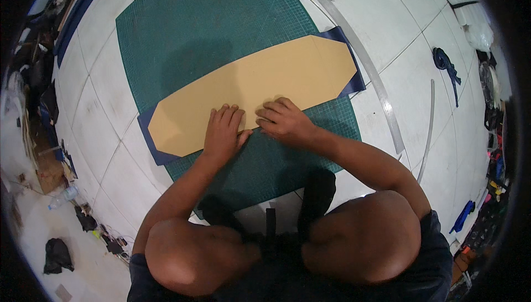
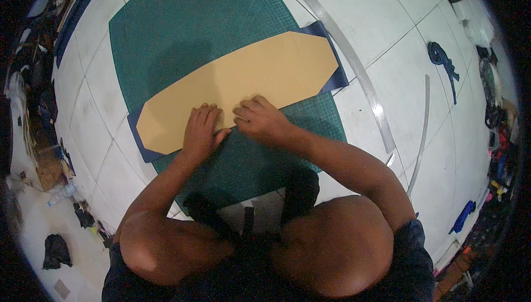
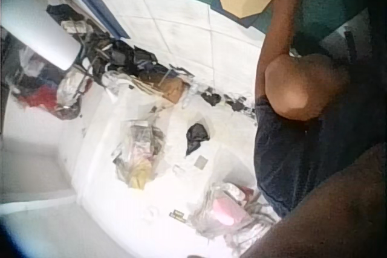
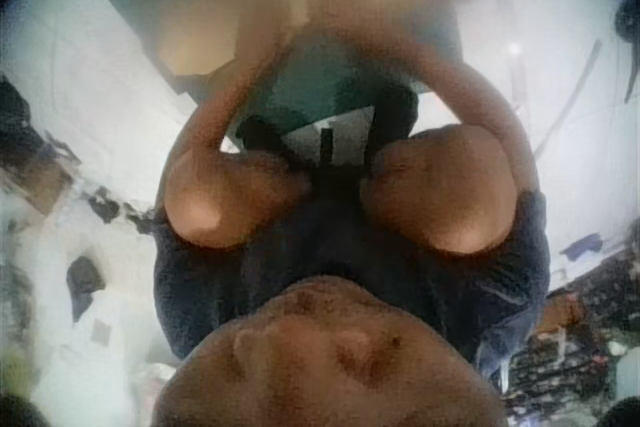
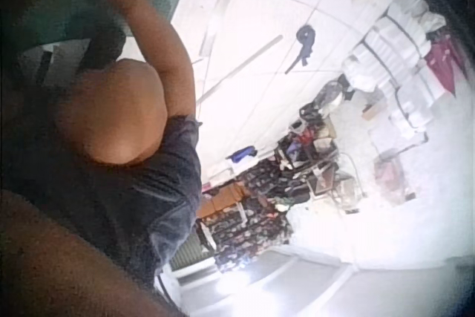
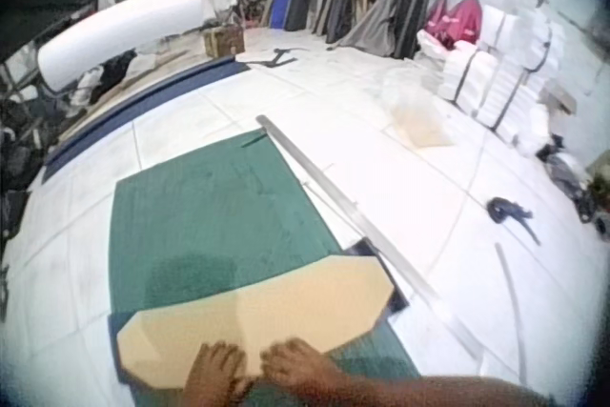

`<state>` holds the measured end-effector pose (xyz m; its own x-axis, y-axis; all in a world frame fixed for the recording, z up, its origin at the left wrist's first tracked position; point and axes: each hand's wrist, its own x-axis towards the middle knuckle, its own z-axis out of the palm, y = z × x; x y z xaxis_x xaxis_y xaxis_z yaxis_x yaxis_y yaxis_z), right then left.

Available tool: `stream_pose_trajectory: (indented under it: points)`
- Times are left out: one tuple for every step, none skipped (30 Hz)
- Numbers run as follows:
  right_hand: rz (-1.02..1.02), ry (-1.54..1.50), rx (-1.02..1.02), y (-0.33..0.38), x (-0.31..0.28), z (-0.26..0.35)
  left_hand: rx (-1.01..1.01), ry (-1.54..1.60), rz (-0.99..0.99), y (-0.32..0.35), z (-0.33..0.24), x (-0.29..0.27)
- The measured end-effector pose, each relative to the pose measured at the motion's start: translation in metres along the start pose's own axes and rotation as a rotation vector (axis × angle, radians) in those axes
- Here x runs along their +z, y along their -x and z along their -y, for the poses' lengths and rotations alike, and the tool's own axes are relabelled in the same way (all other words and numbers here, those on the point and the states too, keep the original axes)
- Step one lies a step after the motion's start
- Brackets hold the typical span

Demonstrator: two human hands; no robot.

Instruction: The person aligns a blue fabric under a cardboard template and uses a utility knife and a metal ruler to cut the fabric into specific shapes.

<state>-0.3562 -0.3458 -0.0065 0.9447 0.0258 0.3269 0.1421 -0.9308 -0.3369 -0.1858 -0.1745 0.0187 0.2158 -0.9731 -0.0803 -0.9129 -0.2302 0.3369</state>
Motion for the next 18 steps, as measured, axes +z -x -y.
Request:
stream_pose_trajectory:
  points:
    - [-0.004, 0.007, 0.0, 0.003, 0.003, -0.001, -0.022, 0.042, 0.045, -0.003, -0.004, -0.006]
    - [-0.013, 0.021, -0.001, 0.004, 0.003, -0.002, -0.039, 0.079, 0.086, -0.009, -0.005, -0.013]
    - [-0.015, 0.015, 0.003, 0.001, 0.004, 0.001, -0.09, 0.148, 0.077, -0.014, 0.001, -0.018]
    - [-0.015, 0.011, 0.009, -0.002, 0.005, 0.003, -0.14, 0.22, 0.068, -0.022, 0.012, -0.023]
    - [-0.016, 0.005, 0.011, -0.006, 0.004, 0.007, -0.194, 0.29, 0.056, -0.028, 0.024, -0.028]
    - [-0.001, 0.022, 0.007, -0.009, 0.004, 0.008, -0.145, 0.166, -0.067, -0.042, 0.04, -0.027]
    - [0.011, 0.038, 0.004, -0.013, 0.004, 0.009, -0.096, 0.038, -0.191, -0.056, 0.056, -0.028]
    - [0.019, 0.053, -0.003, -0.016, 0.004, 0.01, -0.132, 0.028, -0.167, -0.067, 0.066, -0.032]
    - [0.029, 0.078, -0.007, -0.017, 0.005, 0.009, -0.164, 0.02, -0.145, -0.079, 0.074, -0.039]
    - [0.038, 0.103, -0.011, -0.016, 0.007, 0.01, -0.196, 0.011, -0.124, -0.087, 0.078, -0.045]
    - [0.048, 0.13, -0.013, -0.015, 0.008, 0.011, -0.204, 0.027, -0.031, -0.092, 0.079, -0.047]
    - [0.058, 0.136, -0.01, -0.015, 0.009, 0.012, -0.212, 0.041, 0.062, -0.098, 0.079, -0.049]
    - [0.067, 0.143, -0.006, -0.015, 0.01, 0.013, -0.219, 0.055, 0.156, -0.102, 0.079, -0.05]
    - [0.074, 0.152, -0.001, -0.017, 0.011, 0.014, -0.217, 0.069, 0.129, -0.104, 0.082, -0.048]
    - [0.084, 0.14, 0.002, -0.02, 0.011, 0.016, -0.215, 0.082, 0.103, -0.101, 0.085, -0.045]
    - [0.093, 0.127, 0.005, -0.023, 0.013, 0.02, -0.214, 0.095, 0.077, -0.099, 0.087, -0.042]
    - [0.107, 0.118, 0.008, -0.024, 0.011, 0.021, -0.223, 0.114, 0.068, -0.099, 0.085, -0.042]
    - [0.092, 0.119, 0.003, -0.023, 0.011, 0.021, -0.232, 0.132, 0.059, -0.099, 0.083, -0.044]
